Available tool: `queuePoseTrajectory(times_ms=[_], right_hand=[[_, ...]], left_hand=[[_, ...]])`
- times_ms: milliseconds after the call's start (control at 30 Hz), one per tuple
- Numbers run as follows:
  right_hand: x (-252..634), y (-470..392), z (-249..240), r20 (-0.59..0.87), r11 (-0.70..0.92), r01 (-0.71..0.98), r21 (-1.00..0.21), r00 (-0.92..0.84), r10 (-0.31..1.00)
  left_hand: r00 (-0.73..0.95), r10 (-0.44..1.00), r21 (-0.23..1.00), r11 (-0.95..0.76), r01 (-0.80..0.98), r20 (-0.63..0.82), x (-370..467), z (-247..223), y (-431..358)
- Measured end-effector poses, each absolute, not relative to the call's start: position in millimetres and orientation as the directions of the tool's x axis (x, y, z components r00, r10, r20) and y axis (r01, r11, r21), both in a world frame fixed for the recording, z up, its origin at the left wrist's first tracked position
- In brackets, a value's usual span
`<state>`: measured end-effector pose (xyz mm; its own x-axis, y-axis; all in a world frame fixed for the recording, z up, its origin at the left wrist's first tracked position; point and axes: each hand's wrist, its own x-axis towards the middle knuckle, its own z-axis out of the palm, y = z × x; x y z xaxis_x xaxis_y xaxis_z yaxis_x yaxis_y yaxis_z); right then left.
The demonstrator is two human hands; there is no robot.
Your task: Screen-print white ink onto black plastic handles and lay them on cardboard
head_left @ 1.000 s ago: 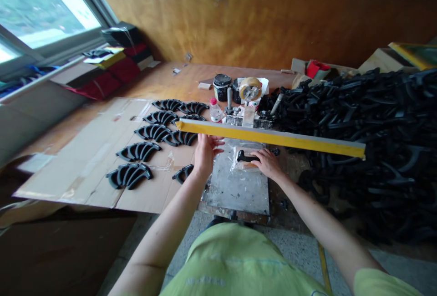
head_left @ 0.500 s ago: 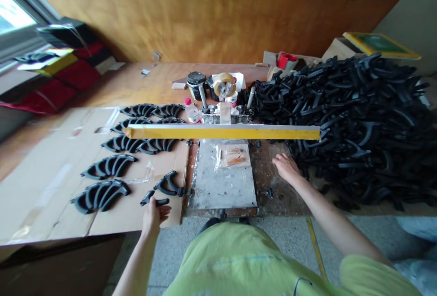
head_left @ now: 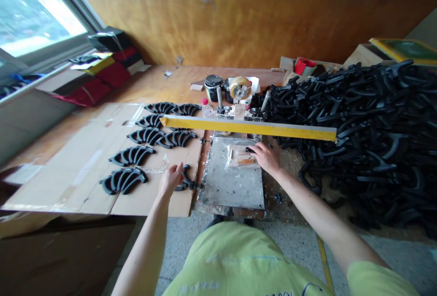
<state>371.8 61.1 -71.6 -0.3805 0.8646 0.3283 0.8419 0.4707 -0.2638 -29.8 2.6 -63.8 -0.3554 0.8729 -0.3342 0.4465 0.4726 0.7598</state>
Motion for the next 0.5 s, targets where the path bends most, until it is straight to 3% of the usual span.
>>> queuePoseTrajectory(times_ms=[133,267,500], right_hand=[[328,66,-84,0.325,0.645,0.724,-0.245,-0.565,0.758],[321,62,-94,0.291,0.649,0.709,-0.275,-0.582,0.759],[345,60,-75,0.233,0.596,0.755,-0.273,-0.549,0.803]], left_hand=[[-0.277,0.954,0.964,0.176,0.199,-0.117,31,2,37],[-0.283,0.954,0.992,-0.114,-0.048,0.095,72,55,53],[-0.218,0.969,0.989,-0.133,-0.07,0.114,86,79,39]])
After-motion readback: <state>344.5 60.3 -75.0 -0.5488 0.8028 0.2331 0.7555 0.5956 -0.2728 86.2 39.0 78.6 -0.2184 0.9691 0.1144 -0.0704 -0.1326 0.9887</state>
